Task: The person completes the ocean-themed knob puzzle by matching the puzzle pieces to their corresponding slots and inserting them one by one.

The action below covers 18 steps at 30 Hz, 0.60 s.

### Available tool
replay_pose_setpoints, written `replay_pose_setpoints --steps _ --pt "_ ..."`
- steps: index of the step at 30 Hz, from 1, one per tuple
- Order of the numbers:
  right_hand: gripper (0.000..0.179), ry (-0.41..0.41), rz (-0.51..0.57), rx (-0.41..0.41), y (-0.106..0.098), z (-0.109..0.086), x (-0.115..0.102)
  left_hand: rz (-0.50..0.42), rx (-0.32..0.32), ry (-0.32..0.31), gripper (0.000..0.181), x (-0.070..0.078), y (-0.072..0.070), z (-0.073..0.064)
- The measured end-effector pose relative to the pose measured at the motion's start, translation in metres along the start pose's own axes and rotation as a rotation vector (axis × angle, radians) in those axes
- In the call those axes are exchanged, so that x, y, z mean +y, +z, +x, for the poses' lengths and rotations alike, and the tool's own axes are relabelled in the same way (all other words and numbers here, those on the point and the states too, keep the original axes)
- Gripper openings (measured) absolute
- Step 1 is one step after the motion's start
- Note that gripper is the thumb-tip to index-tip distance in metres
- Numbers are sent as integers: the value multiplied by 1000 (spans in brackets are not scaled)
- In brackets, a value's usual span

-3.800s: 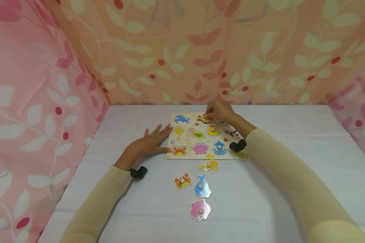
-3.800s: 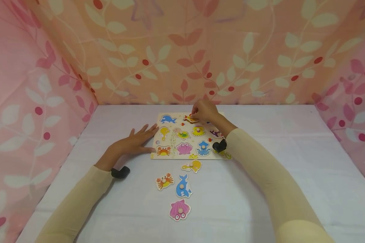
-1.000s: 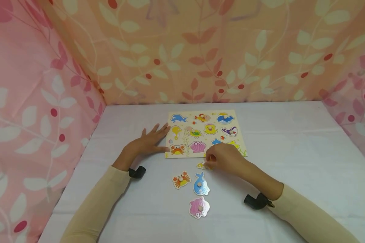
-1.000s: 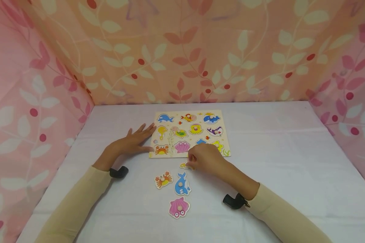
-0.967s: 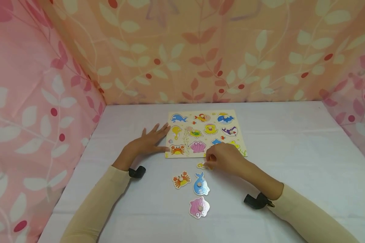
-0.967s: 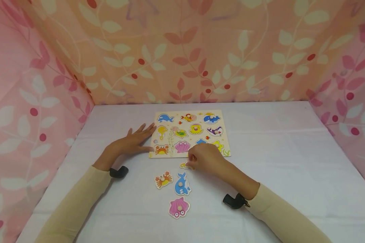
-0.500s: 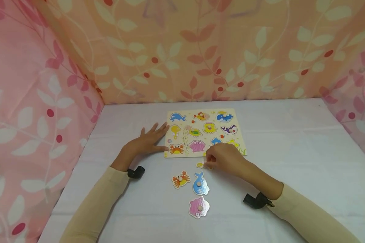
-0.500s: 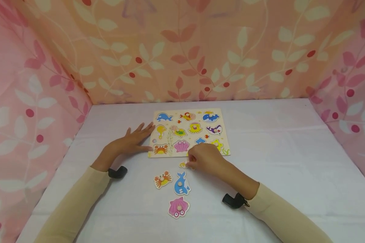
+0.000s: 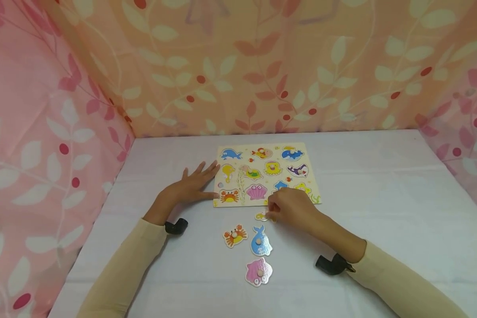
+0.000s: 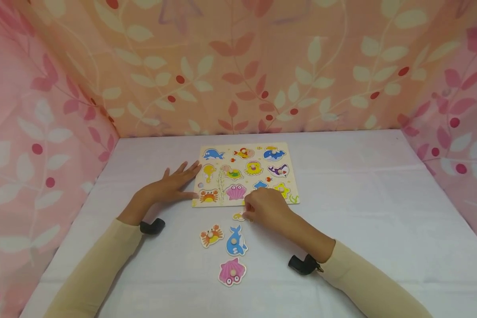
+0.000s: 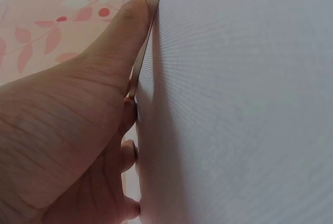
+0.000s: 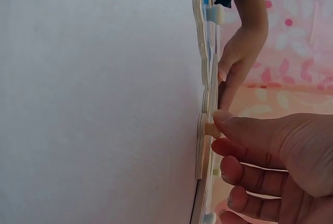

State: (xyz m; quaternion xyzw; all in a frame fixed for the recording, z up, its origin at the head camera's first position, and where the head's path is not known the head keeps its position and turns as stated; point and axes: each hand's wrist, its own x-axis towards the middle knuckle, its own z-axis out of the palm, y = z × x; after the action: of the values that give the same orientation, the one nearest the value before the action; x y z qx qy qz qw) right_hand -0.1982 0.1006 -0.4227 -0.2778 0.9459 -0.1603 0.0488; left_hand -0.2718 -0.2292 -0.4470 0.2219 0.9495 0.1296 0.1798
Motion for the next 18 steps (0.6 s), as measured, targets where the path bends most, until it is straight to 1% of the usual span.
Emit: replay_pose_setpoints --steps 5,10,18 --pt "18 -1 -4 -13 1 0 -2 -14 7 8 102 0 1 -1" --pt "15 4 -5 -27 1 0 -3 -16 -1 6 101 -1 3 0" --pt "17 -27 -48 -11 0 1 -4 -4 12 2 103 -3 4 3"
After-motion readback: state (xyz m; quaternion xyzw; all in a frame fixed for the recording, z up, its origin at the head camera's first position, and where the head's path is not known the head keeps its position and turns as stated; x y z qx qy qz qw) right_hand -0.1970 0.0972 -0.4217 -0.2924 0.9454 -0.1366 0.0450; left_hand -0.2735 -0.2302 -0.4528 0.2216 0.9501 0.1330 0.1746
